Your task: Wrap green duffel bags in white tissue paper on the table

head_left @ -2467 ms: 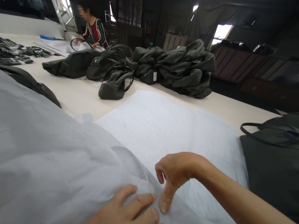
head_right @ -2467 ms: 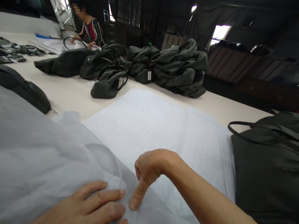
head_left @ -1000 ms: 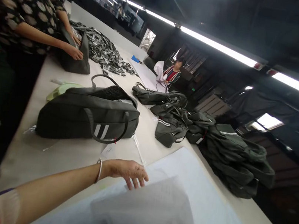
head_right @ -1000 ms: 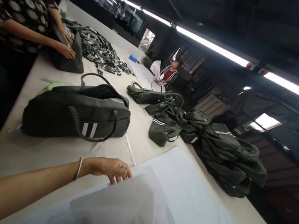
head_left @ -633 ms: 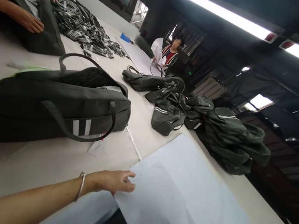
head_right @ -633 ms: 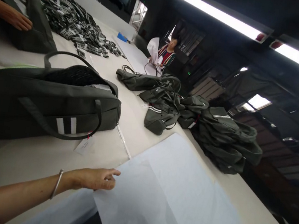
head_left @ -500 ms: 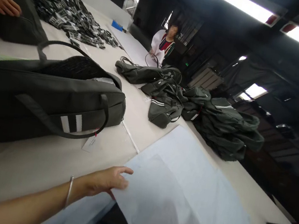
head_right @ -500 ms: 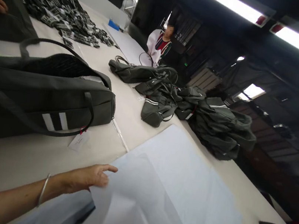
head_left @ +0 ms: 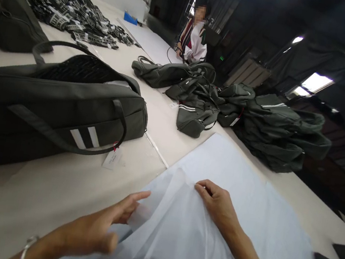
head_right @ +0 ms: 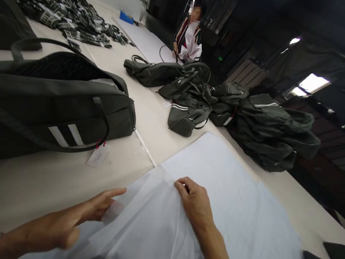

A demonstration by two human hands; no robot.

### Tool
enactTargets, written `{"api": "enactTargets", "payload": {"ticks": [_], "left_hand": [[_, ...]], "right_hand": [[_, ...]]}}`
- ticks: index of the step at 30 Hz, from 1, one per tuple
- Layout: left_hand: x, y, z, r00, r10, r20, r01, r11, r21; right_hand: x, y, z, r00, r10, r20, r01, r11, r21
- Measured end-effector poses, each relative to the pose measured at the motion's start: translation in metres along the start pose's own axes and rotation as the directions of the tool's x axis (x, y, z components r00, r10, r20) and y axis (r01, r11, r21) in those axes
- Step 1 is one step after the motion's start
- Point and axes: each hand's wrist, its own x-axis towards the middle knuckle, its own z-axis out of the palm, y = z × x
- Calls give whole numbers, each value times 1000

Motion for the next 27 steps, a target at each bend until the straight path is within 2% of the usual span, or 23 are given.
{"api": "enactTargets", "payload": {"ticks": [3, 5, 8, 11, 13, 14, 17, 20, 22, 23, 24, 25, 26, 27], "left_hand": [[-5, 2, 17, 985, -89, -149, 117, 976, 185], [-4, 0, 22, 975, -101, -200, 139, 973, 185], [-5, 0, 19, 966, -122, -227, 120, 993, -21], [-6, 7, 15, 974, -139, -178, 92, 963, -252], [-4, 10, 17, 981, -126, -149, 81, 958, -275], [-2, 9, 19, 976, -140, -169, 92, 960, -265], [4, -1, 18, 911, -262, -319, 183, 949, -257], [6, -16, 1, 826, -315, -468, 249, 948, -200], [4, -18, -12, 741, -210, -638, 266, 964, -9], [2, -15, -14, 688, -80, -721, 257, 957, 139], [1, -10, -12, 641, 99, -761, 227, 923, 311], [1, -3, -4, 618, 301, -726, 165, 854, 494], [3, 5, 9, 623, 494, -606, 60, 743, 667], [7, 12, 26, 642, 647, -412, -80, 590, 803]], "right_hand": [[-1, -3, -1, 1000, 7, -25, -5, 999, 51], [-1, -5, -2, 999, 16, -43, -13, 996, 85], [-2, -3, -2, 997, 37, -66, -29, 992, 123], [-3, -1, -1, 997, 37, -74, -26, 990, 140], [-2, 0, 0, 997, 28, -75, -17, 989, 146], [-2, 0, 0, 997, 27, -76, -15, 988, 152], [1, 0, 2, 996, 38, -75, -22, 978, 209], [5, 2, 3, 995, 51, -85, -29, 969, 246], [8, 5, 5, 992, 66, -105, -38, 968, 248], [9, 6, 7, 991, 74, -116, -43, 967, 251], [11, 7, 9, 989, 80, -124, -46, 966, 255], [13, 7, 11, 988, 84, -130, -48, 965, 259], [15, 6, 12, 987, 86, -133, -48, 964, 263], [17, 4, 11, 987, 87, -135, -49, 963, 266]]}}
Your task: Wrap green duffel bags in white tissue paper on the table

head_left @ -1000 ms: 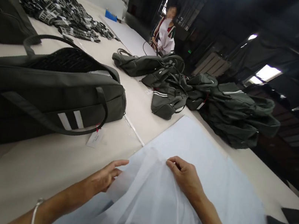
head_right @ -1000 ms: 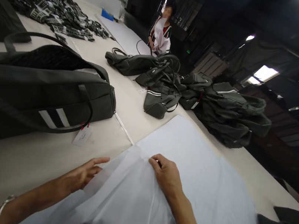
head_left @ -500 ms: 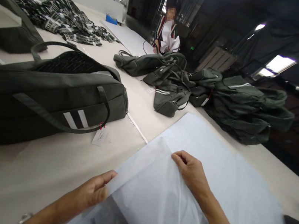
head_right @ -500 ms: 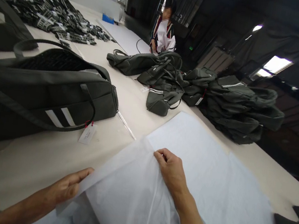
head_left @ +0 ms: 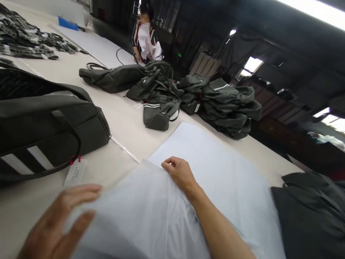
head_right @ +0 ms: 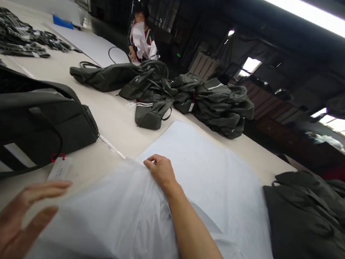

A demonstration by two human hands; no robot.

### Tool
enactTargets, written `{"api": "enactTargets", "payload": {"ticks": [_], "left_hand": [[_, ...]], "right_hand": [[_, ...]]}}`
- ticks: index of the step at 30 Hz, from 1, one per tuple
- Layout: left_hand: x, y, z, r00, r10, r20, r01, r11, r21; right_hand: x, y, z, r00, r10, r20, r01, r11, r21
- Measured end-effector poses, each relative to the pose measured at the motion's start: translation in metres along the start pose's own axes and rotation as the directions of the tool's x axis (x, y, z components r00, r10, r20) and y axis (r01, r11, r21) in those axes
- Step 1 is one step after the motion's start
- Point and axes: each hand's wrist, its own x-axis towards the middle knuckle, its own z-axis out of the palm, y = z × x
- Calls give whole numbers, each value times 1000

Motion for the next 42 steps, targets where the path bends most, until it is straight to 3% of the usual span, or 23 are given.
{"api": "enactTargets", "payload": {"ticks": [1, 2, 3, 4, 5, 6, 9, 12, 15, 17, 20, 22, 25, 29, 31, 34, 36, 37, 39, 41, 42], "left_hand": [[0, 19, 11, 964, 252, 81, -251, 968, -26], [0, 38, 26, 857, 480, 188, -473, 877, -85], [1, 55, 41, 716, 637, 285, -631, 765, -127], [3, 68, 57, 604, 714, 355, -718, 680, -147], [6, 77, 70, 529, 741, 413, -762, 629, -153], [10, 83, 80, 500, 741, 449, -778, 612, -143], [17, 85, 88, 522, 693, 496, -753, 648, -113], [17, 80, 81, 569, 655, 498, -721, 688, -81], [16, 80, 76, 628, 599, 496, -677, 735, -30], [18, 84, 75, 625, 580, 523, -675, 738, -12], [24, 94, 75, 606, 568, 556, -695, 718, 25], [29, 103, 76, 639, 530, 557, -678, 730, 83], [35, 125, 79, 676, 438, 593, -635, 754, 167], [41, 160, 88, 680, 280, 678, -631, 695, 346], [42, 171, 94, 685, 277, 673, -650, 650, 394], [41, 172, 102, 690, 314, 653, -657, 649, 382], [39, 163, 104, 696, 314, 646, -644, 671, 368], [39, 157, 105, 698, 309, 646, -639, 676, 367], [40, 139, 108, 693, 307, 652, -644, 670, 369], [44, 120, 112, 659, 342, 670, -681, 649, 339], [48, 112, 115, 672, 367, 643, -674, 663, 326]], "right_hand": [[1, -4, -3, 1000, 1, -1, -1, 1000, 3], [1, -9, -10, 1000, 1, -2, -1, 1000, 5], [0, -15, -21, 1000, -2, -8, 2, 1000, 5], [-4, -21, -37, 1000, -6, -21, 6, 1000, 1], [-10, -27, -56, 999, -11, -44, 10, 1000, -9], [-20, -32, -77, 998, -16, -64, 15, 999, -29], [-62, -34, -136, 999, -5, -50, -2, 991, -132], [-109, -13, -157, 993, 108, 54, -96, 977, -190], [-138, 17, -142, 966, 213, 146, -200, 975, -99], [-145, 29, -129, 964, 224, 140, -232, 972, 40], [-148, 29, -125, 981, 176, 86, -189, 964, 188], [-151, 24, -129, 988, 108, 111, -129, 971, 201], [-153, 23, -127, 992, 34, 119, -52, 987, 153], [-147, 37, -112, 996, -75, -45, 69, 991, -116], [-147, 38, -110, 984, -114, -137, 82, 972, -218], [-167, 25, -116, 938, -163, -306, 77, 958, -276], [-189, 13, -117, 903, -269, -336, 178, 944, -278], [-199, 9, -116, 895, -331, -298, 255, 929, -266], [-210, 6, -108, 909, -402, -109, 374, 903, -212], [-206, 13, -101, 945, -306, 116, 322, 932, -167], [-201, 20, -101, 963, -213, 165, 241, 955, -174]]}}
